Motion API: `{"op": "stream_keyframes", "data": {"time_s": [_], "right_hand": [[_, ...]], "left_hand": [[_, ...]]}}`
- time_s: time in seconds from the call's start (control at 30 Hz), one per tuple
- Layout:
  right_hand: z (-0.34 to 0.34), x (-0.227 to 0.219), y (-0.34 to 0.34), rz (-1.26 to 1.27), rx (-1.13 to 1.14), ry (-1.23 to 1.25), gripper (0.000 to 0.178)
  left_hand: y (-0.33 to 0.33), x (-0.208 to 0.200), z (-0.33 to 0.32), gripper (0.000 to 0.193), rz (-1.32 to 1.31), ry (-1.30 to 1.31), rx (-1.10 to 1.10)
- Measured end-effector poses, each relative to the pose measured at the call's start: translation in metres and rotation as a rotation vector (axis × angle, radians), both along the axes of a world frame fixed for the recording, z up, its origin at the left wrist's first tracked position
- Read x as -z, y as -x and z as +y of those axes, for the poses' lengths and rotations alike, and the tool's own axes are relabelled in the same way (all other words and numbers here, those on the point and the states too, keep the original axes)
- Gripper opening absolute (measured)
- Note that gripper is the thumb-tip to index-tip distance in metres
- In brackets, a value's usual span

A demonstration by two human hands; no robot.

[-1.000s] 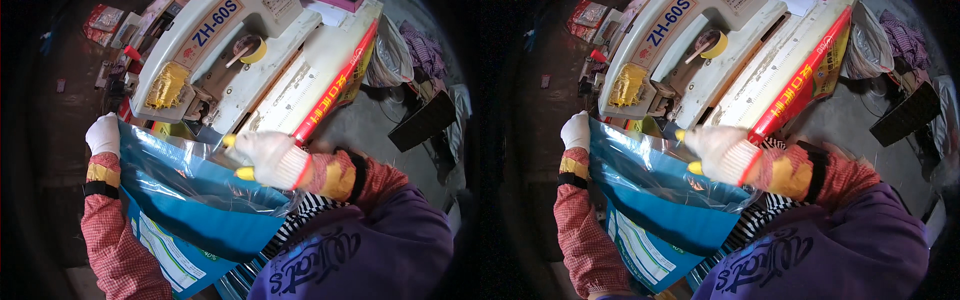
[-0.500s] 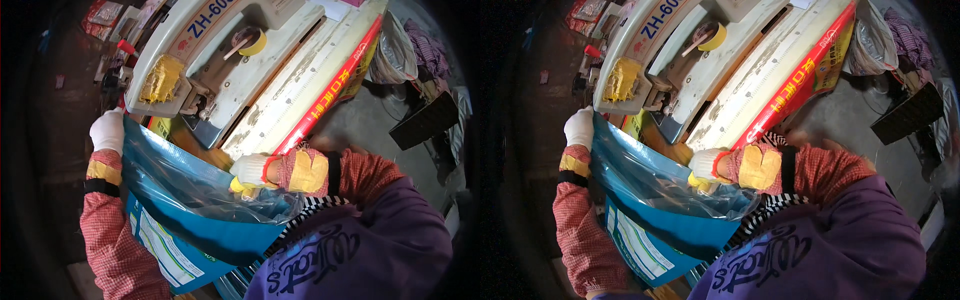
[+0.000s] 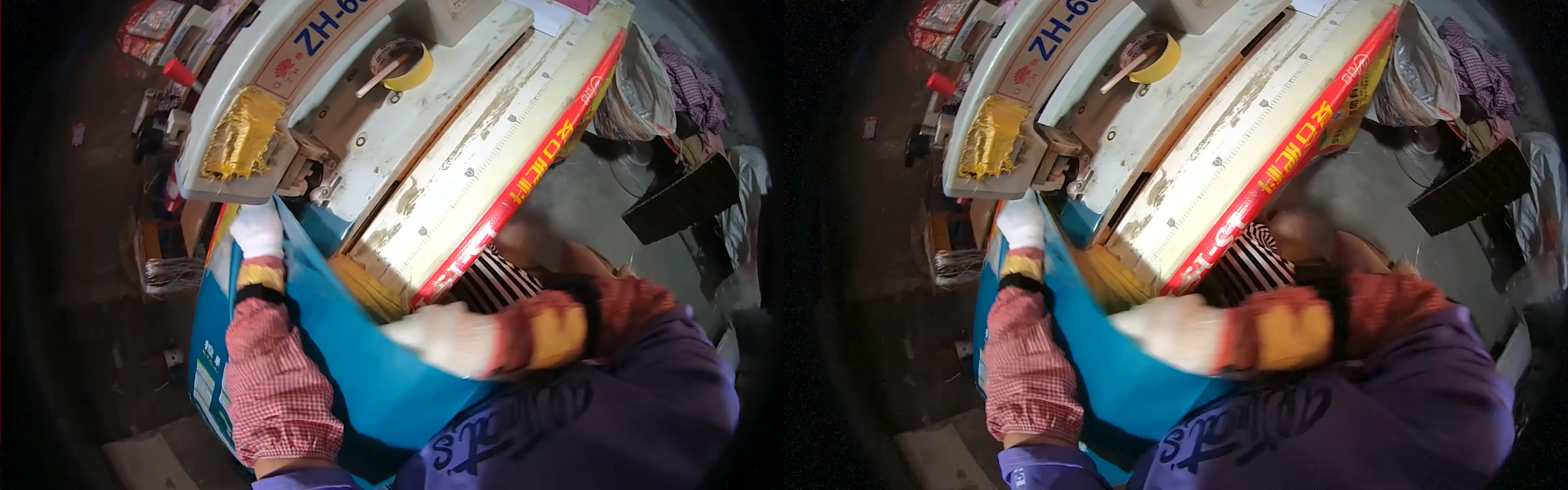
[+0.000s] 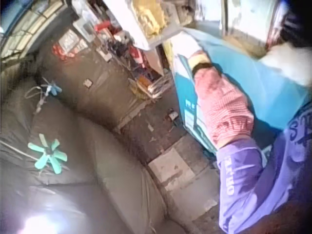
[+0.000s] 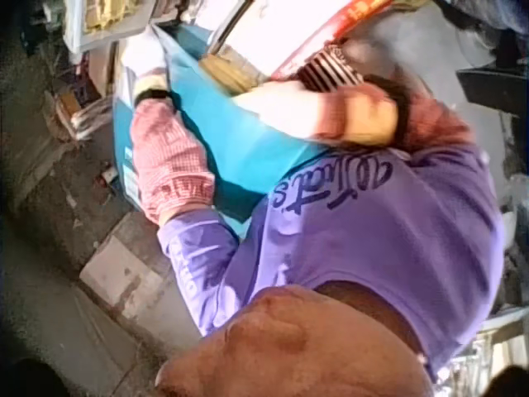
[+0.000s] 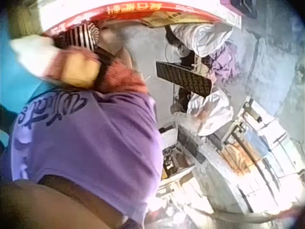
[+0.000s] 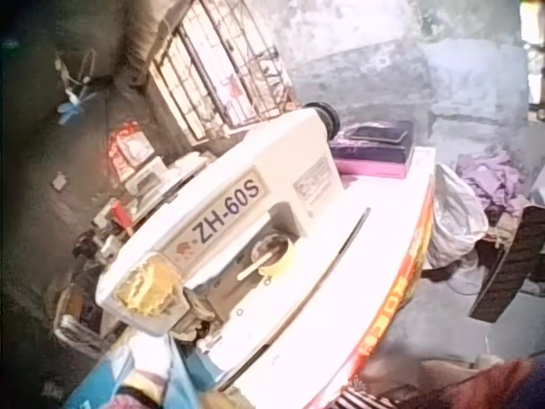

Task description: The person is sewing plastic inner liners into large woven plastic fertilizer bags using an industrial sewing machine.

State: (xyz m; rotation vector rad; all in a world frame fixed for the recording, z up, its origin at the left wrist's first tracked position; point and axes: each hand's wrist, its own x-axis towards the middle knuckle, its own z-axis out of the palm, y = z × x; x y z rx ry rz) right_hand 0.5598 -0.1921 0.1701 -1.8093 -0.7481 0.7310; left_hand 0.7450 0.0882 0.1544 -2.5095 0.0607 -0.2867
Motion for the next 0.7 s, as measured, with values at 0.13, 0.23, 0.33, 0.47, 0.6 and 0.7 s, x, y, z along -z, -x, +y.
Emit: {"op": "stream_keyframes", "data": {"time_s": [0.13, 0.23, 0.33, 0.47, 0.6, 0.7], "right_hand": [[-0.073, 0.053, 0.02, 0.425, 0.349, 0.021, 0.03], [-0.07, 0.052, 0.024, 0.442, 0.372, 0.184, 0.025], [-0.066, 0.029, 0.028, 0.586, 0.53, -0.007, 0.024], [-0.07, 0.004, 0.025, 0.284, 0.565, 0.02, 0.025], [-0.064, 0.0, 0.014, 0.417, 0.458, 0.428, 0.033], [-0.06, 0.005, 0.015, 0.506, 0.58, 0.581, 0.051]], "left_hand": [[0.017, 0.0, 0.004, 0.022, 0.014, 0.063, 0.157], [0.013, 0.005, 0.017, 0.027, -0.07, 0.249, 0.539], [0.004, 0.01, 0.022, 0.025, -0.192, 0.38, 0.692], [-0.003, 0.01, 0.028, 0.022, -0.047, 0.408, 0.565], [0.002, -0.003, 0.025, 0.014, 0.152, 0.627, 0.312], [0.026, -0.029, 0.012, 0.013, 0.35, 0.668, 0.191]]}}
